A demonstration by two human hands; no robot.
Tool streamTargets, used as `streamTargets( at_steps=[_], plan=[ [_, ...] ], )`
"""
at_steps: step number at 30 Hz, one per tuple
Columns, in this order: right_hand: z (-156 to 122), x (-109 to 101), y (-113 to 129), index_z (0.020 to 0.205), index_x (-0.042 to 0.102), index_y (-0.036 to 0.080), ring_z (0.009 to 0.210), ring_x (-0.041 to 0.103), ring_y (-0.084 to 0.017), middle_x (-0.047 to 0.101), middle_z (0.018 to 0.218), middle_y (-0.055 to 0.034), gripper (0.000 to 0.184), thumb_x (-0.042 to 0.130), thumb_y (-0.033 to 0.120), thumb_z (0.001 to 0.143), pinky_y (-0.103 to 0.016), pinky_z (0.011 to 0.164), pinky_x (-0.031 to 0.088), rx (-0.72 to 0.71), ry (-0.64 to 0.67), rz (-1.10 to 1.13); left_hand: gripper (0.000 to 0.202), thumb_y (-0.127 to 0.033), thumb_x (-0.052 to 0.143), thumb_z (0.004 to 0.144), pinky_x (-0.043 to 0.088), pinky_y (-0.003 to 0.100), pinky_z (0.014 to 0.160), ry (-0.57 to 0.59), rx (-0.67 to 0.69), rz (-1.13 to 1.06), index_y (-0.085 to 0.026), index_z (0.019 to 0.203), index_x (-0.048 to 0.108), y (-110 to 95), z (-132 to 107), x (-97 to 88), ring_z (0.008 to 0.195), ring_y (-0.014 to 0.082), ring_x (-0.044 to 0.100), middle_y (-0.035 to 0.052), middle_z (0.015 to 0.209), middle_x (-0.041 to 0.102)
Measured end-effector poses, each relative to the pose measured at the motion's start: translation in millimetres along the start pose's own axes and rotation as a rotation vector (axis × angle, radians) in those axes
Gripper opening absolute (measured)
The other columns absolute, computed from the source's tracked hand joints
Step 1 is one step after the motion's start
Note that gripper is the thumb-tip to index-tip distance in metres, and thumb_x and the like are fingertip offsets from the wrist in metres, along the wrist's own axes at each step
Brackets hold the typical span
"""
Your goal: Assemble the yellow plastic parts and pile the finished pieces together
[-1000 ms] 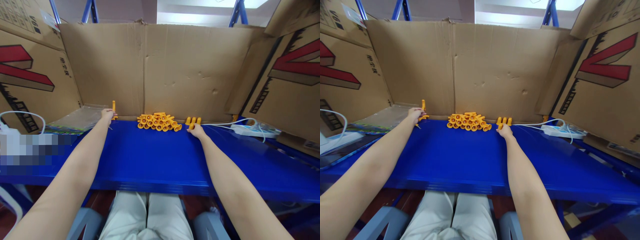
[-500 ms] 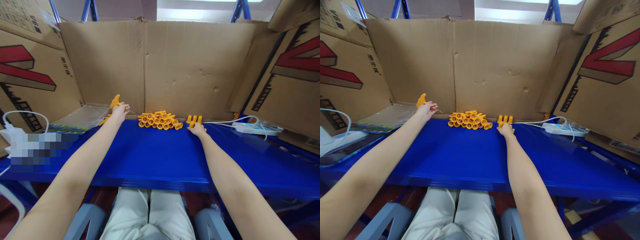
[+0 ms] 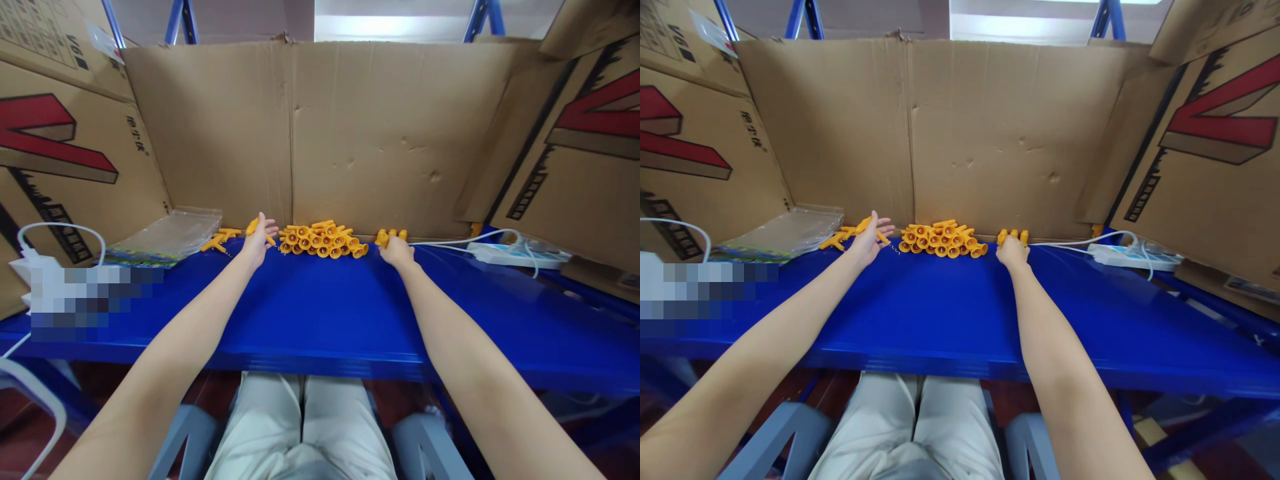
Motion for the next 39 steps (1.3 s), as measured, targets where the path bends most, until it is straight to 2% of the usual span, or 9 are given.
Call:
streamTargets(
  at_steps=[3,5,9,11,15,19,29,33,39],
  plan=[
    [-6,-20,26,0.116,0.058,0.011,0.114,0.057,-0.03,0.06,0.12,-0.0192,0.031,0.051,0.018,0.087,-0.041,0.095,0.043,-0.144,-0.124,0.01,0.061,-0.072,0.03,0.087,0.047,0.036,0.084,0.009,-0.038,0.023,-0.025,0.112,0.06,2,-5,2.6,0.109,0.0246,0.059,0.0113,0.106,0.069],
    [-13,-29,49,0.114,0.06,0.013,0.111,0.058,-0.028,0.062,0.118,-0.0165,0.031,0.053,0.015,0.084,-0.038,0.093,0.044,-0.266,-0.147,0.035,0.065,-0.073,0.024,0.086,0.046,0.04,0.088,0.02,-0.066,0.018,-0.028,0.12,0.056,3,-8,4.9,0.11,0.0249,0.059,0.0108,0.107,0.068],
    [-38,-26,96,0.1,0.068,0.014,0.101,0.062,-0.026,0.066,0.109,-0.0134,0.024,0.067,0.019,0.076,-0.032,0.086,0.046,-0.59,0.016,0.108,0.072,-0.077,0.02,0.084,0.045,0.043,0.09,0.061,-0.097,-0.035,-0.03,0.129,0.049,3,-14,9.6,0.104,0.0242,0.061,0.0111,0.107,0.067],
    [-52,-16,112,0.092,0.07,0.013,0.092,0.064,-0.025,0.069,0.097,-0.0117,0.019,0.07,0.024,0.076,-0.031,0.081,0.046,-0.686,0.119,0.147,0.073,-0.079,0.022,0.081,0.046,0.043,0.088,0.081,-0.103,-0.053,-0.031,0.13,0.048,4,-15,11.9,0.1,0.0241,0.062,0.0107,0.105,0.067],
    [-74,-4,130,0.088,0.071,0.013,0.086,0.064,-0.022,0.069,0.092,-0.0093,0.015,0.071,0.023,0.076,-0.028,0.078,0.045,-0.825,0.186,0.23,0.073,-0.08,0.025,0.08,0.047,0.04,0.084,0.113,-0.109,-0.059,-0.031,0.13,0.047,6,-19,16.7,0.096,0.0232,0.062,0.0092,0.102,0.067],
    [-81,-2,134,0.09,0.072,0.012,0.085,0.063,-0.021,0.069,0.093,-0.0091,0.017,0.07,0.023,0.077,-0.028,0.076,0.044,-0.866,0.196,0.257,0.072,-0.08,0.025,0.081,0.047,0.04,0.083,0.121,-0.102,-0.061,-0.032,0.131,0.044,6,-21,18.7,0.095,0.0225,0.062,0.0087,0.101,0.067],
    [-81,-2,136,0.089,0.072,0.012,0.082,0.063,-0.02,0.07,0.091,-0.0087,0.019,0.072,0.026,0.077,-0.026,0.073,0.044,-0.817,0.191,0.317,0.066,-0.076,0.024,0.084,0.048,0.039,0.082,0.113,-0.111,-0.027,-0.034,0.13,0.044,8,-25,22.8,0.101,0.0234,0.062,0.0086,0.107,0.067],
    [-81,-3,136,0.088,0.072,0.013,0.079,0.063,-0.019,0.071,0.088,-0.0069,0.016,0.07,0.025,0.077,-0.026,0.072,0.044,-0.809,0.199,0.363,0.06,-0.065,0.046,0.086,0.048,0.038,0.083,0.15,-0.113,0.042,-0.039,0.139,0.035,11,-31,27.6,0.105,0.0239,0.062,0.0077,0.121,0.063],
    [-69,-3,127,0.096,0.073,0.013,0.08,0.065,-0.02,0.073,0.09,-0.0071,0.022,0.069,0.022,0.076,-0.027,0.074,0.045,-0.736,0.203,0.413,0.092,-0.05,0.075,0.071,0.047,0.042,0.087,0.315,-0.157,0.105,-0.04,0.147,0.024,11,-35,23.1,0.107,0.0259,0.061,0.0106,0.127,0.061]
  ],
)
Point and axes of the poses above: each hand's wrist, its own z-axis towards the middle knuckle, its own x-axis out of the palm, y = z × x, the point moved 3 cm from there along z, towards the middle knuckle
